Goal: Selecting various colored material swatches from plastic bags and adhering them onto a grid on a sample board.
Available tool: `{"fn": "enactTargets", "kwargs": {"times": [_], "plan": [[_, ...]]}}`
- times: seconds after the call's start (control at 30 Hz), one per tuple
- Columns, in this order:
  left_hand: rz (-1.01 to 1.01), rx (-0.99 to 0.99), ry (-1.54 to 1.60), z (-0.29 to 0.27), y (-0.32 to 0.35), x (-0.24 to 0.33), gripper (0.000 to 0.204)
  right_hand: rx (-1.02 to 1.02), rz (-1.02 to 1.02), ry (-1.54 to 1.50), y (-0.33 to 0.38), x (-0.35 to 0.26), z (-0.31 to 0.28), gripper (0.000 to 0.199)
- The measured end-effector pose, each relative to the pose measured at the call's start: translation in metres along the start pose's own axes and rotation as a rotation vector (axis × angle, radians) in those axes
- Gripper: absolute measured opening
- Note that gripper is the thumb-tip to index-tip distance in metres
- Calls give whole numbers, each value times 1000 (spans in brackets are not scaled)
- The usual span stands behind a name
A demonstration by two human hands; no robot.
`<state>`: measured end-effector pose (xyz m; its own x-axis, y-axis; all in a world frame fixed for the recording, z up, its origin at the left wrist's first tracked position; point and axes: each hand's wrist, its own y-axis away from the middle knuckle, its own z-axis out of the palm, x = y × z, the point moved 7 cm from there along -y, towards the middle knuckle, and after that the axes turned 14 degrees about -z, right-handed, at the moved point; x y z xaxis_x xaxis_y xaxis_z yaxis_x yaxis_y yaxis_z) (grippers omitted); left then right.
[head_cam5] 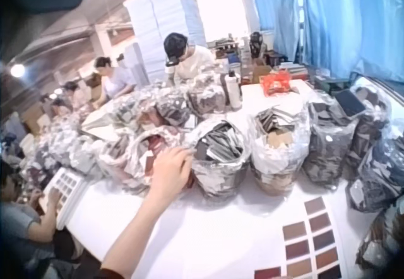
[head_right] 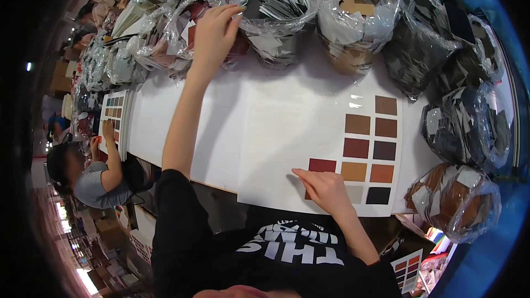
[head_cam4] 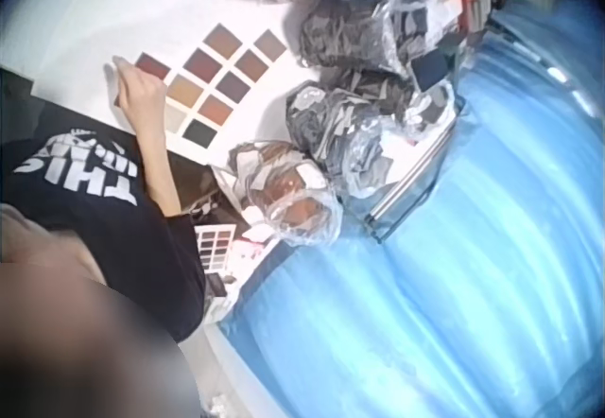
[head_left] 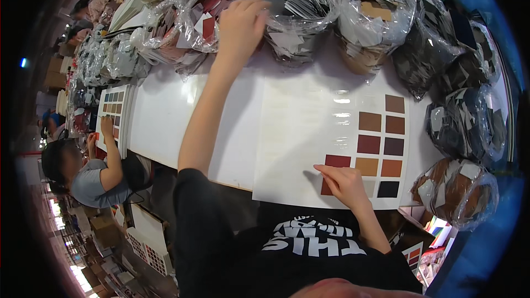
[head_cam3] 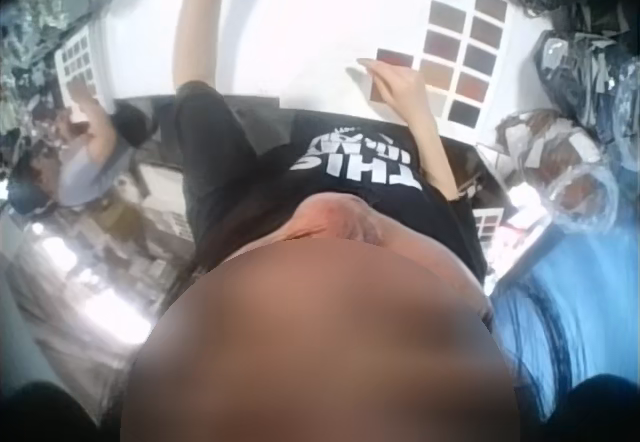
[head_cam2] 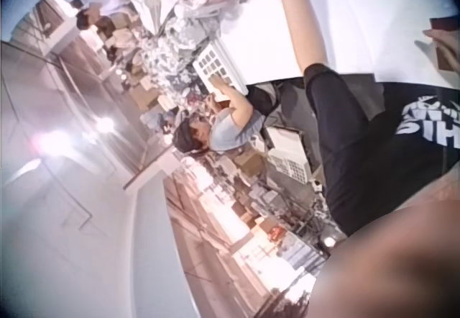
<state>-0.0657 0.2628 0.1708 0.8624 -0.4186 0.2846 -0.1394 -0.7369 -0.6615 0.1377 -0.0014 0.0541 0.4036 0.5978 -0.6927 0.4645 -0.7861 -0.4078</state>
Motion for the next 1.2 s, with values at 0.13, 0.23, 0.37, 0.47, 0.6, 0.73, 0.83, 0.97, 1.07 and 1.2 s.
{"fn": "enactTargets", "kwargs": {"times": [0.13, 0.23, 0.37, 0.47, 0.6, 0.73, 0.83, 0.97, 1.07, 1.2], "plan": [[-198, -128, -263, 35, -19, 27, 24, 5, -16, 93, -19, 18, -21, 31], [-298, -153, -104, 45, -19, 20, 32, 92, -50, 186, -39, 32, -56, 32], [-459, -253, 224, 52, -18, 2, 29, 242, -72, 346, -72, 45, -121, 30], [-386, -182, 290, 60, -21, 3, 26, 394, -83, 341, -101, 42, -172, 26], [-450, -150, 355, 64, -13, 0, 26, 509, -191, 485, -128, 34, -199, 20], [-515, -54, 430, 49, -11, -7, 23, 455, -181, 697, -168, 45, -213, 13], [-530, -28, 490, 49, -14, -12, 22, 333, -295, 891, -200, 66, -215, 15], [-554, -82, 605, 47, -18, -16, 22, -130, 158, 984, -233, 129, -206, 24], [-628, -175, 673, 43, -18, -25, 30, -151, 107, 1004, -242, 138, -201, 25], [-624, -196, 470, 36, -10, -26, 36, -147, 280, 872, -244, 135, -189, 25]]}}
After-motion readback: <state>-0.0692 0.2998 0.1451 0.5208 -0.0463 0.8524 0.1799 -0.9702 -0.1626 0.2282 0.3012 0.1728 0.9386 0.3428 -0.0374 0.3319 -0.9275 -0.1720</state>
